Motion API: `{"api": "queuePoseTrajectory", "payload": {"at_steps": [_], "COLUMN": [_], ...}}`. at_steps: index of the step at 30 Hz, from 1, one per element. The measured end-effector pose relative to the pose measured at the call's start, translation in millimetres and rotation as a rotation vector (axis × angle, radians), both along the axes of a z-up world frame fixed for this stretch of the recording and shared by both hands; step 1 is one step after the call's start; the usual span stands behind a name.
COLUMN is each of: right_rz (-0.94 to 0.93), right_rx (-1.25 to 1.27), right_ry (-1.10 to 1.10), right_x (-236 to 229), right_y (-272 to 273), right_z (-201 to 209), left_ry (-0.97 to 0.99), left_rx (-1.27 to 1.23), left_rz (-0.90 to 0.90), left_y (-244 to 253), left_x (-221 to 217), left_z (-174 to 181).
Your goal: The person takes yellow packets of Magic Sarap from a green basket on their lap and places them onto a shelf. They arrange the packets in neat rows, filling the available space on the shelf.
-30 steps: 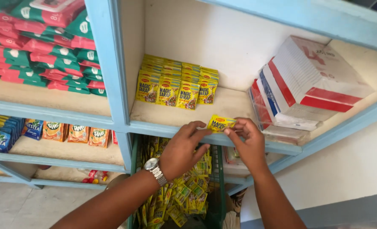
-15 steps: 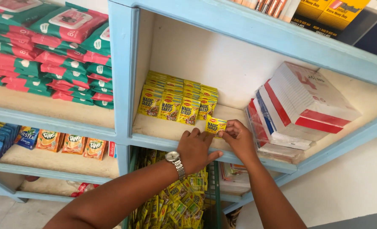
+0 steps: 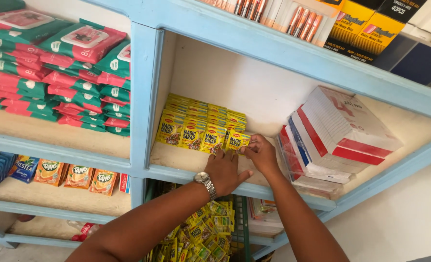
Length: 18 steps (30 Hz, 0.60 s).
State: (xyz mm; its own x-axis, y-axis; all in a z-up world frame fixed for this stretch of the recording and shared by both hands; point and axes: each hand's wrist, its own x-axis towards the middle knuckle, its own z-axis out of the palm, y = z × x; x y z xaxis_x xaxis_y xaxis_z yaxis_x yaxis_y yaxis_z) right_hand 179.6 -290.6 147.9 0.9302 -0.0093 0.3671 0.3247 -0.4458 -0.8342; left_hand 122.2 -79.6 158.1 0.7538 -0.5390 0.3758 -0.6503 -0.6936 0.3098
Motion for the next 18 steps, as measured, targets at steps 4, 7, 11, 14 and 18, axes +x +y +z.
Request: {"api": "queuePoseTrajectory", "payload": {"at_steps": [4, 7, 11, 14, 18], "right_rz": [-0.044, -0.104, -0.139, -0.167, -0.201], "right_rx": [-0.044, -0.104, -0.107, -0.123, -0.158], "right_ry": [-0.005, -0.006, -0.042, -0.058, -0.04], "right_x": [-1, 1, 7, 5, -1], "right_y": [14, 19, 20, 23, 25], "right_z": [11, 13, 7, 10, 13], "left_ry": [0.145, 0.146, 0.153, 0.174, 0.188], "left_rx": [0.031, 0.022, 0.018, -0.027, -0.139], "left_rz": [0.002, 0.022, 0.043, 0.056, 0.045], "left_y": [3, -3, -6, -4, 1], "left_x": [-1, 7, 8, 6, 0], "left_z": [13, 7, 5, 7, 10]}}
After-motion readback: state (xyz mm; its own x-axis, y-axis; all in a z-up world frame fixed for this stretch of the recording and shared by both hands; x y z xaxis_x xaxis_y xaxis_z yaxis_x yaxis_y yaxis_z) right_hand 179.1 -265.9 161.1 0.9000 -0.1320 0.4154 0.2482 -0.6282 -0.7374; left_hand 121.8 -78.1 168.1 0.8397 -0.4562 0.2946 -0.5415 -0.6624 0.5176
